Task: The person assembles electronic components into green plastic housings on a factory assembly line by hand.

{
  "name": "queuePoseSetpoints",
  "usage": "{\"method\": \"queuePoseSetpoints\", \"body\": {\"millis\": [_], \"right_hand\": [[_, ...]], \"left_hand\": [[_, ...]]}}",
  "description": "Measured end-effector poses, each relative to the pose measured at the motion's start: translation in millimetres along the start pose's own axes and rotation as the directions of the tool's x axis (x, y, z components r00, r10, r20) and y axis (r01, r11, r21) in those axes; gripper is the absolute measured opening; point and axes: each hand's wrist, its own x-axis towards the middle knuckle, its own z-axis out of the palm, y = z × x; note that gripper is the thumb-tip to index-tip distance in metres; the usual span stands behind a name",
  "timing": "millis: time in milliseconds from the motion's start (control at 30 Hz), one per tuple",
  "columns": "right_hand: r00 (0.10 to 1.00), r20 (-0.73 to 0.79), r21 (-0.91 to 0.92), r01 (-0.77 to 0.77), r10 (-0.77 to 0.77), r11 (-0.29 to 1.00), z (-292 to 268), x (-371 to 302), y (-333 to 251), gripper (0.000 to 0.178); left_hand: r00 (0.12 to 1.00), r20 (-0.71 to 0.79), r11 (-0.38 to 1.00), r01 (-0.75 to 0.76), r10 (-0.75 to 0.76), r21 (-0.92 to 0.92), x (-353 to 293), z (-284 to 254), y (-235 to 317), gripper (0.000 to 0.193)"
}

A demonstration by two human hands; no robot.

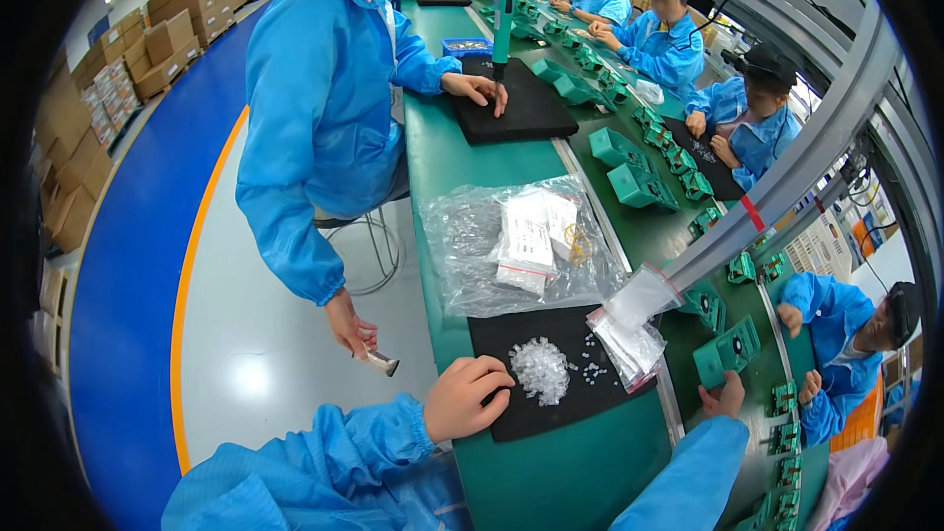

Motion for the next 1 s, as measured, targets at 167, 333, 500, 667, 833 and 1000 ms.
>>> {"method": "queuePoseSetpoints", "body": {"millis": [167, 333, 500, 667, 833, 1000], "right_hand": [[0.978, -0.187, 0.018, -0.093, 0.095, 0.996, -19.3, -31.5, 2.0, 0.027], [0.994, 0.069, -0.148, 0.097, -0.087, 0.984, -47.1, -72.9, 12.8, 0.029], [0.913, 0.196, -0.23, 0.397, -0.358, 0.888, -120.8, -132.0, 40.9, 0.031], [0.85, 0.325, -0.378, 0.519, -0.415, 0.767, -163.9, -209.6, 61.8, 0.028], [0.863, 0.283, -0.334, 0.498, -0.419, 0.8, -185.3, -242.4, 91.8, 0.028], [0.858, 0.318, -0.213, 0.48, -0.404, 0.851, -183.4, -256.7, 95.4, 0.029]], "left_hand": [[1.0, -0.018, 1.0, -0.019, 0.019, 0.004, -4.0, -0.4, 1.7, 0.012], [1.0, -0.02, 0.999, 0.004, -0.005, -0.05, -9.0, -6.3, 3.0, 0.013], [0.976, -0.211, 0.985, 0.085, -0.052, 0.151, -20.8, -56.7, -22.4, 0.026], [0.998, -0.035, 0.907, 0.064, -0.054, 0.417, -39.5, -118.9, -65.5, 0.032], [0.946, 0.322, 0.859, -0.197, 0.04, 0.473, -55.9, -122.0, -80.4, 0.037], [0.849, 0.528, 0.771, -0.337, 0.001, 0.541, -67.4, -108.3, -105.8, 0.026]]}}
